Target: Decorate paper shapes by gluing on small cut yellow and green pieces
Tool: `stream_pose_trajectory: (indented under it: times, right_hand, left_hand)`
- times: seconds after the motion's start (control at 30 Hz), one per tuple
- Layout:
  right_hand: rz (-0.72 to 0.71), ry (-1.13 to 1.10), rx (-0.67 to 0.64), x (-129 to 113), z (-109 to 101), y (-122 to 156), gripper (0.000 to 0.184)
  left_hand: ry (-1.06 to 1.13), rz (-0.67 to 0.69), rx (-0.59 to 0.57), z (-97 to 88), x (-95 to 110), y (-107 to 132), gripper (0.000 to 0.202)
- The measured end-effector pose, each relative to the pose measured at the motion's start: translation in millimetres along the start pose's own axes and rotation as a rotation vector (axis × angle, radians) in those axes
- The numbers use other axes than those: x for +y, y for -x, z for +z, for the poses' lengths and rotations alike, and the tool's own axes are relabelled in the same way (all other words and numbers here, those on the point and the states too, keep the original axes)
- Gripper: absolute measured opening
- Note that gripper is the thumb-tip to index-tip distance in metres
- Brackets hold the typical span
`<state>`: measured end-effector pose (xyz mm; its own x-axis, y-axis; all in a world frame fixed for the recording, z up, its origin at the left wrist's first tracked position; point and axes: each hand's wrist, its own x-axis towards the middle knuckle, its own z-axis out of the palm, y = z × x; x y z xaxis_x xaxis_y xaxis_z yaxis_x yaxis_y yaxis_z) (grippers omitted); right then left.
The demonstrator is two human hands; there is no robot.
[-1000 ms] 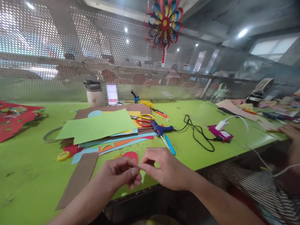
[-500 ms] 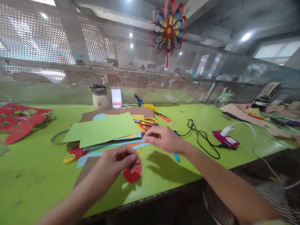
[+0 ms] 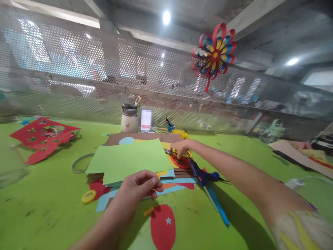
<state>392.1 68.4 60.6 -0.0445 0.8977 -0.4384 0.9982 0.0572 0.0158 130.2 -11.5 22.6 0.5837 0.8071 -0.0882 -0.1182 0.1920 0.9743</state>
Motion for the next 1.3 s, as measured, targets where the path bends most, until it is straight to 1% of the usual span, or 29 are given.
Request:
stream_pose_trajectory:
  times: [0.1,0.17,0.23,0.33,0.47,0.53,0.63,0.73,0.83,0.9,1.0,1.07,1.1,1.13,1.2,1.3]
  right_hand:
    - [-0.019,0.013,-0.081,2,0,-5,0.033]
    - [-0.026,0.026,-0.106,5,1,-9,0.033]
    - [-0.028,0.038,-0.109,9,2,-12,0.033]
    - [-0.036,0.046,-0.073,17,5,-17,0.033]
    - [-0.029,0.023,0.006,28,8,-19,0.033]
    - [0.003,0.005,0.059,33,10,-19,0.032]
    - [0.086,-0.022,0.175,39,15,-19,0.032]
    - [0.179,-0.060,0.306,45,18,-18,0.033]
    - [0.258,-0.116,0.415,55,13,-13,0.033]
    - [0.288,-0.166,0.458,65,4,-4,0.033]
    - [0.311,-0.291,0.456,81,-9,19,0.030]
    - [0.317,-0.415,0.448,88,-12,39,0.030]
    - [0.311,-0.490,0.449,89,-10,50,0.030]
    - [0.299,-0.573,0.455,89,-6,61,0.031]
    - [0.257,-0.759,0.480,83,10,83,0.032]
    - [0.153,-1.058,0.493,57,45,118,0.026]
  left_hand:
    - [0.040,0.008,-0.010,-5.9,1,-1,0.027]
    - [0.060,0.012,-0.024,-8.2,1,0,0.029]
    - [0.065,0.013,-0.024,-9.0,2,1,0.029]
    - [0.043,0.018,-0.017,-8.6,1,4,0.029]
    - [0.030,-0.010,-0.062,-7.7,2,5,0.032]
    - [0.012,-0.020,-0.058,-6.8,3,6,0.029]
    - [-0.009,-0.020,-0.034,-5.5,3,7,0.024]
    - [0.008,-0.042,-0.067,-5.4,-1,4,0.028]
    - [0.023,-0.064,-0.068,-6.5,-5,0,0.031]
    - [0.036,-0.067,-0.052,-6.6,-7,0,0.030]
    - [0.079,-0.058,-0.027,-4.5,-4,3,0.024]
    - [0.107,-0.054,-0.023,-2.6,0,7,0.021]
    - [0.114,-0.052,-0.025,-1.8,2,9,0.019]
    - [0.116,-0.051,-0.031,-1.3,4,10,0.018]
    - [0.115,-0.052,-0.046,-1.3,5,12,0.018]
    - [0.113,-0.072,-0.056,-2.3,3,11,0.019]
